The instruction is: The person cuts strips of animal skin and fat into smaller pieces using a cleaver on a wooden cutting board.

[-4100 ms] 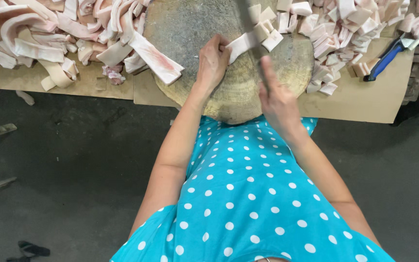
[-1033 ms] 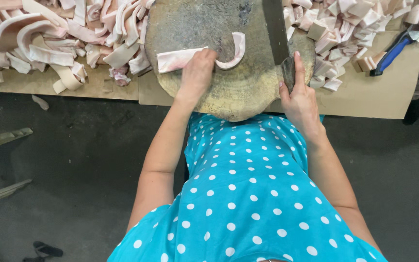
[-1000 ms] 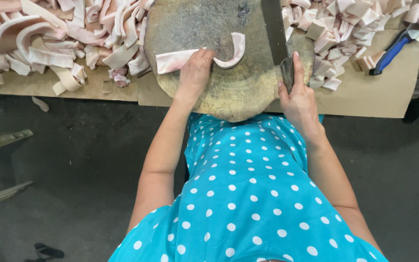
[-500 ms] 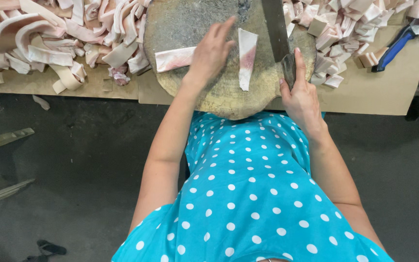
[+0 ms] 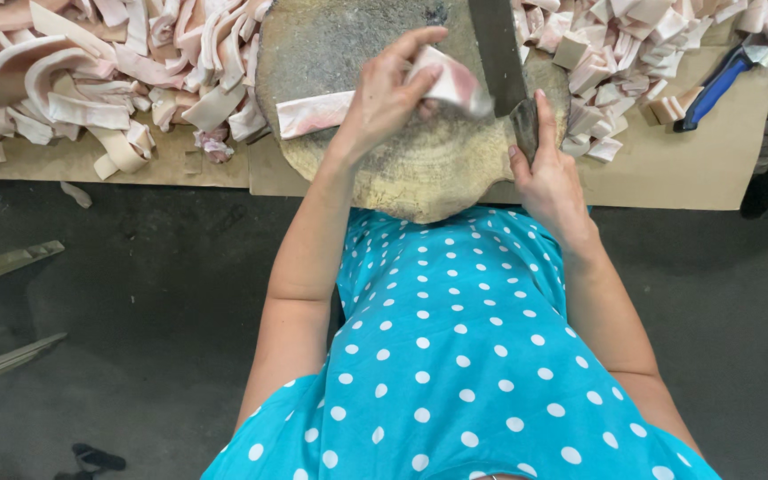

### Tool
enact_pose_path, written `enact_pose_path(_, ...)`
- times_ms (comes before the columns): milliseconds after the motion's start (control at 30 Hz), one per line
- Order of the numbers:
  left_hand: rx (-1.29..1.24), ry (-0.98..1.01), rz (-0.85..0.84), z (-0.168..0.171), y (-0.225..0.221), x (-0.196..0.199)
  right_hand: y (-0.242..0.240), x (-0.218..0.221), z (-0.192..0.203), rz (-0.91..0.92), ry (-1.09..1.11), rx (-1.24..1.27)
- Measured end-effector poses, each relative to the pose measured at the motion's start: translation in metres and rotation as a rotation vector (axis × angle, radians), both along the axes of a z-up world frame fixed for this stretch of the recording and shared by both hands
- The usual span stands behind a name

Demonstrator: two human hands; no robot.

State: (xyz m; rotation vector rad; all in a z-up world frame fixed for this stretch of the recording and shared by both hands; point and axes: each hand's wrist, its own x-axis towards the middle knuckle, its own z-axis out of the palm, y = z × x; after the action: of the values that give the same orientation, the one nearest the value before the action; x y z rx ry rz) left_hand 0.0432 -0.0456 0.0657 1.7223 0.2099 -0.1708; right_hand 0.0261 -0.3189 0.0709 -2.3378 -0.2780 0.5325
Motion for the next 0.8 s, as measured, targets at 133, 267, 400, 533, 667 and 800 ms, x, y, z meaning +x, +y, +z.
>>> enact_pose_path(133, 0.259, -0.153, 0.155, -0.023, 0.005, -0.01, -0.004, 0.003, -0.001, 0.072, -0.174, 0.111)
enact_pose_path(267, 0.466, -0.204, 0.282, -0.059, 0.007, -0.026, 0.0, -0.006, 0.004, -0.017, -0.123, 0.103)
enact_pose_path(400, 0.466, -0.204, 0.291, -0.067, 0.011, -0.031, 0.005, -0.01, 0.02, 0.089, -0.42, 0.186)
enact_pose_path(533, 0.378, -0.172, 0.298, -0.063, 0.01, -0.033, 0.002, -0.017, 0.038, 0.135, -0.609, 0.281)
enact_pose_path(667, 0.394, -0.214, 0.305, -0.06, 0.009, -0.033, 0.028, -0.019, 0.014, 0.135, -0.511, 0.239)
enact_pose_path(800, 0.399, -0.196, 0.283, -0.059, 0.011, -0.037, 0.035, 0.002, -0.001, 0.212, -0.368, 0.139)
